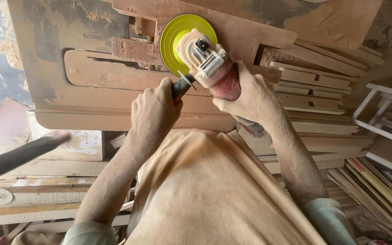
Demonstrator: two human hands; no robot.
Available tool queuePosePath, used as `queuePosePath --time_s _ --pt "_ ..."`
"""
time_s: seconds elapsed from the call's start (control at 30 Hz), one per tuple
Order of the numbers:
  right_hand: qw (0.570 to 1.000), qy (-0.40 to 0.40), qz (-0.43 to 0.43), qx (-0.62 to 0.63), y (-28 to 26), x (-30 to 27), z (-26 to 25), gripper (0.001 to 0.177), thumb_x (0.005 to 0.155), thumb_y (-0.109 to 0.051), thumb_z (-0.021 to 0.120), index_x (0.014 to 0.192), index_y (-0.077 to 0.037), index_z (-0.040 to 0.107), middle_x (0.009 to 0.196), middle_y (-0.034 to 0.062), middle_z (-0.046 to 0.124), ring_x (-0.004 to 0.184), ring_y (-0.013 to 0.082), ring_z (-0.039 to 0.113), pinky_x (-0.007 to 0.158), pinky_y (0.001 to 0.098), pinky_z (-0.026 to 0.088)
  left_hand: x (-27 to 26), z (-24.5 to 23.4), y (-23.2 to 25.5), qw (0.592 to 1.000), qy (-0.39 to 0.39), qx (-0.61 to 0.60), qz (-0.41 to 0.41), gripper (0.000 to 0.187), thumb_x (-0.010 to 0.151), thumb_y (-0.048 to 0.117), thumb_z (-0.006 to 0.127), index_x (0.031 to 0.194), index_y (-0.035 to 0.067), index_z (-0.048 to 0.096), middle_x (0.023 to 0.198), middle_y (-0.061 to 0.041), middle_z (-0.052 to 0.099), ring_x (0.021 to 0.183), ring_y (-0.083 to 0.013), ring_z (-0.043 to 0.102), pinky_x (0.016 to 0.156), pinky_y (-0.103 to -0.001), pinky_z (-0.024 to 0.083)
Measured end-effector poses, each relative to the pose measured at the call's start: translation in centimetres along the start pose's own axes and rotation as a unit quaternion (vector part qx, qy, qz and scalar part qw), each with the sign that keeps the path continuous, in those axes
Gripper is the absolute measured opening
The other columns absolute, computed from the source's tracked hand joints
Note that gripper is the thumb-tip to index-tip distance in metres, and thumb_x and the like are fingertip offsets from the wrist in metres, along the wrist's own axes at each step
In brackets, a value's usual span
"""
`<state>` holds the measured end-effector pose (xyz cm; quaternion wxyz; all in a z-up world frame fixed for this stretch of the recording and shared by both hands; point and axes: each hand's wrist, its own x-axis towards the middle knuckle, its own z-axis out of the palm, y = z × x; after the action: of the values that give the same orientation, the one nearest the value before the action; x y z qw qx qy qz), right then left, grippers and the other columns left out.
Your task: The person uses an angle grinder with a sanding disc to smooth the surface of a wooden piece. They move the tool along the wood, generating sawdust, and briefly flip the piece to work on different areas.
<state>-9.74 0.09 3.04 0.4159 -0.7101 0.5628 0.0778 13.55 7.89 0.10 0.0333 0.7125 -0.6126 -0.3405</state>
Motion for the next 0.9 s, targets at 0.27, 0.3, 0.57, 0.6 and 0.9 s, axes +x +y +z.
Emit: queuePosePath --time_s 0.27,0.3,0.57,0.6,0.9 --pt "1.0 0.008 -0.024 -0.004 -1.0 0.5 0.0 0.08 0.072 -0.036 0.088 0.135 -0.005 0.049 0.105 0.0231 0.075 0.098 0.0354 0.076 0.09 0.0495 0.061 -0.2 -0.6 -0.5 1.0 -0.004 -0.007 -0.023 0.025 0.097 0.029 0.069 0.097 0.006 0.06 0.067 -0.016 0.068 0.061 -0.0372 0.071 0.053 -0.051 0.056" --pt "1.0 0.008 -0.026 -0.001 -1.0 0.6 -0.1 0.08 0.072 -0.036 0.088 0.134 -0.005 0.049 0.105 0.0233 0.075 0.097 0.0354 0.077 0.09 0.0494 0.062 -0.1 -0.5 -0.4 1.0 -0.002 -0.009 -0.02 0.025 0.097 0.03 0.069 0.097 0.006 0.059 0.067 -0.016 0.068 0.06 -0.0371 0.071 0.053 -0.051 0.055" --pt "1.0 0.012 0.003 0.001 0.1 0.3 -0.3 0.08 0.071 -0.037 0.089 0.132 -0.003 0.052 0.104 0.0235 0.075 0.098 0.0342 0.077 0.09 0.0473 0.061 0.6 0.1 0.1 1.0 -0.021 -0.017 -0.008 0.029 0.099 0.032 0.067 0.097 0.006 0.057 0.064 -0.016 0.067 0.057 -0.0357 0.07 0.049 -0.051 0.055" --pt "1.0 0.014 0.004 0.001 0.3 0.3 -0.3 0.079 0.071 -0.037 0.089 0.132 -0.002 0.052 0.103 0.0236 0.075 0.098 0.0338 0.077 0.089 0.0469 0.062 0.7 0.2 0.1 1.0 -0.022 -0.022 -0.007 0.028 0.099 0.032 0.066 0.097 0.006 0.057 0.064 -0.015 0.067 0.057 -0.0351 0.071 0.048 -0.051 0.055" --pt "0.999 0.027 -0.018 0.0 0.4 0.8 -1.4 0.075 0.07 -0.034 0.089 0.129 -0.003 0.054 0.102 0.0218 0.075 0.097 0.0333 0.077 0.09 0.0463 0.061 1.6 1.0 0.2 1.0 0.005 -0.02 0.01 0.029 0.099 0.033 0.067 0.096 0.006 0.056 0.065 -0.016 0.065 0.057 -0.0376 0.069 0.052 -0.052 0.054"
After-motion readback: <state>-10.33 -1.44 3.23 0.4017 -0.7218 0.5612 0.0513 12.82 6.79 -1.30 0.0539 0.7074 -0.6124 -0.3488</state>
